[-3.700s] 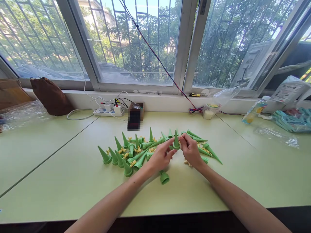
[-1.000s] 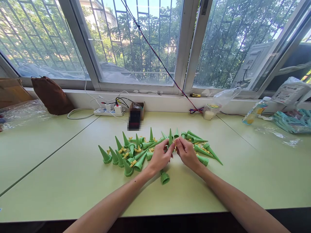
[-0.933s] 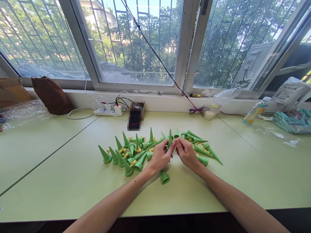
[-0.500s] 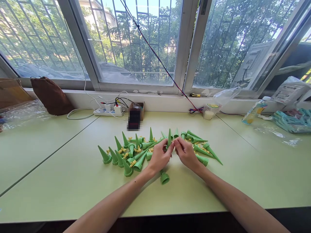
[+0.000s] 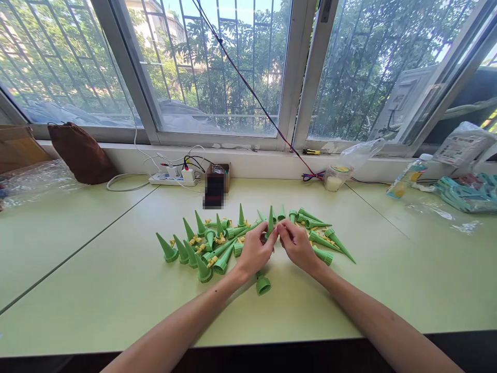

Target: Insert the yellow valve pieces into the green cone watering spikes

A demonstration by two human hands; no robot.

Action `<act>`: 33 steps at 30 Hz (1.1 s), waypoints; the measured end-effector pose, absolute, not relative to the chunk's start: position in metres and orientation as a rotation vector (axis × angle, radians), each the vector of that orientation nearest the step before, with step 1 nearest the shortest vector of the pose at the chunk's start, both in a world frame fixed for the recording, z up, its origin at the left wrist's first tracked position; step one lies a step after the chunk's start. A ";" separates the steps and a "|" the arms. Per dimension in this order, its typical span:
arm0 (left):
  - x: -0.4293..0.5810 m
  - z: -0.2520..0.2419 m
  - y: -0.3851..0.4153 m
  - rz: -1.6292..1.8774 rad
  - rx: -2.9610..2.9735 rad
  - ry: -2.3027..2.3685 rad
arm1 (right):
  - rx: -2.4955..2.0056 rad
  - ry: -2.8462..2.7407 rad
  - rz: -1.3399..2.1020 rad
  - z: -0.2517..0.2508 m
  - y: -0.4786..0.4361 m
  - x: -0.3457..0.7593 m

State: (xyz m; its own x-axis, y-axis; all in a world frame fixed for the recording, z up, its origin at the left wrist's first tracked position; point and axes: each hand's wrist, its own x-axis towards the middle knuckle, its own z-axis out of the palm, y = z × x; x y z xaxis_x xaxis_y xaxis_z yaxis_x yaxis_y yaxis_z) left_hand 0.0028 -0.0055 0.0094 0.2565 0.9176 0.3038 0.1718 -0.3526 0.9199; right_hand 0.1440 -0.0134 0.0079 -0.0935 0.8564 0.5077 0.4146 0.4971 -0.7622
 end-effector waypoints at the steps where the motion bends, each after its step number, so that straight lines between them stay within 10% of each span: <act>1: 0.003 0.009 -0.006 1.158 1.722 1.009 | -1.089 -1.706 0.533 0.008 -0.013 0.144; 33: 0.003 0.009 -0.006 1.124 1.769 1.028 | -1.083 -1.718 0.552 0.006 -0.014 0.145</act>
State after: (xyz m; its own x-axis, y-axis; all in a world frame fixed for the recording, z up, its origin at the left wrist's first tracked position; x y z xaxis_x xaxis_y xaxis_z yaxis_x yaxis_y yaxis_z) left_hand 0.0027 -0.0060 0.0090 0.2798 0.9122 0.2992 0.2163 -0.3635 0.9061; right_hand 0.1451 -0.0136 0.0062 -0.1091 0.8598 0.4989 0.4080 0.4964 -0.7663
